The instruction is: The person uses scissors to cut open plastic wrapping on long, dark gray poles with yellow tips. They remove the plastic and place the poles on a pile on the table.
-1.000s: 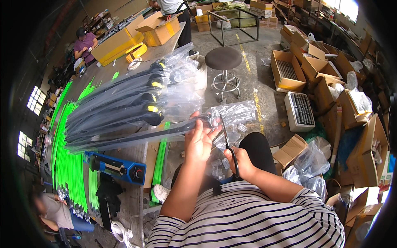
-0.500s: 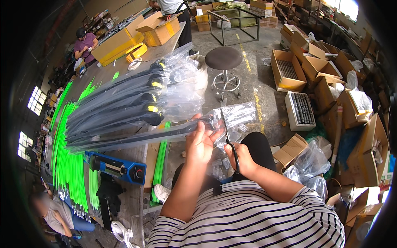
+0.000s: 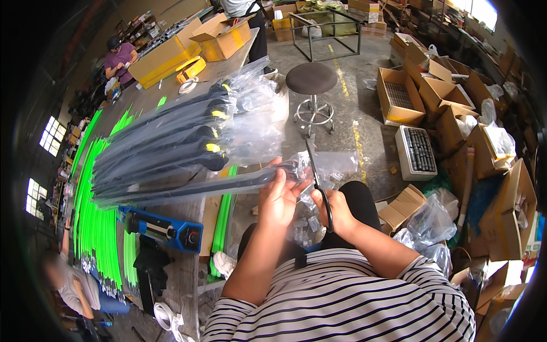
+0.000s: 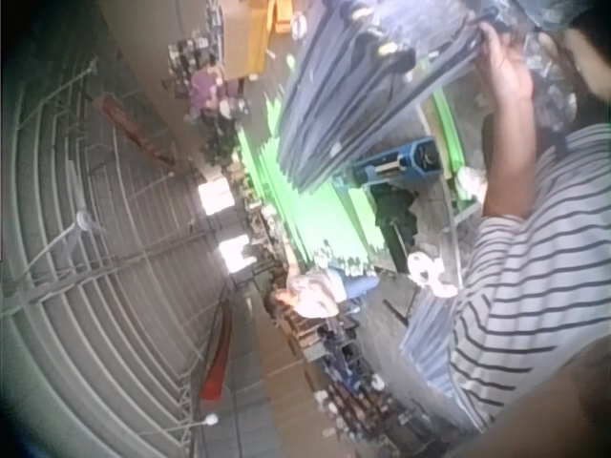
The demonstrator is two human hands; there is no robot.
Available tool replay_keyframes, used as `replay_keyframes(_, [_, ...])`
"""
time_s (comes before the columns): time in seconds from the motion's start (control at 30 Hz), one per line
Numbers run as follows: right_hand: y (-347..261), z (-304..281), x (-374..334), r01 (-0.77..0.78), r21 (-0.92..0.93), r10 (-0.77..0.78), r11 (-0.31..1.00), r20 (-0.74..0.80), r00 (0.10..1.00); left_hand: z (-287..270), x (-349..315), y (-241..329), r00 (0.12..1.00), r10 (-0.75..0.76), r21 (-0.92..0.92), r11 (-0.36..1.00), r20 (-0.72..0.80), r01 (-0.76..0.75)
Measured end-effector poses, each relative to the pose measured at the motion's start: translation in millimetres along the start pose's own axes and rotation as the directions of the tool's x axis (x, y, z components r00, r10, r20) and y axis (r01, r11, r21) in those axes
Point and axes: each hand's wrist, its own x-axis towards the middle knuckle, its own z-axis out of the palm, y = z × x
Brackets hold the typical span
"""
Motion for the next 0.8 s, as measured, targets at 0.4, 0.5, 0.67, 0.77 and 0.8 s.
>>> replay_keyframes(0.4, [35, 5, 17, -0.258, 0.294, 0.254, 0.92, 0.051, 0.966, -61, -28, 10, 0.833, 0.004, 0.125, 0.989, -0.553, 0.078])
replay_keyframes(0.5, [34, 10, 23, -0.256, 0.304, 0.26, 0.918, 0.029, 0.965, -61, -7, 21, 0.719, 0.123, 0.067, 0.992, -0.684, -0.106])
replay_keyframes(0.67, [46, 11, 24, -0.314, 0.322, 0.297, 0.893, 0.1, 0.95, -107, 19, 33, 0.773, 0.314, -0.057, 0.91, -0.551, -0.41])
replay_keyframes(0.77, [63, -1, 22, -0.37, 0.436, 0.361, 0.821, 0.106, 0.926, -62, 36, 29, 0.751, 0.487, 0.014, 0.843, -0.445, -0.538])
replay_keyframes(0.8, [69, 1, 20, -0.387, 0.443, 0.364, 0.808, 0.14, 0.921, -53, 29, 33, 0.707, 0.598, 0.052, 0.776, -0.379, -0.628])
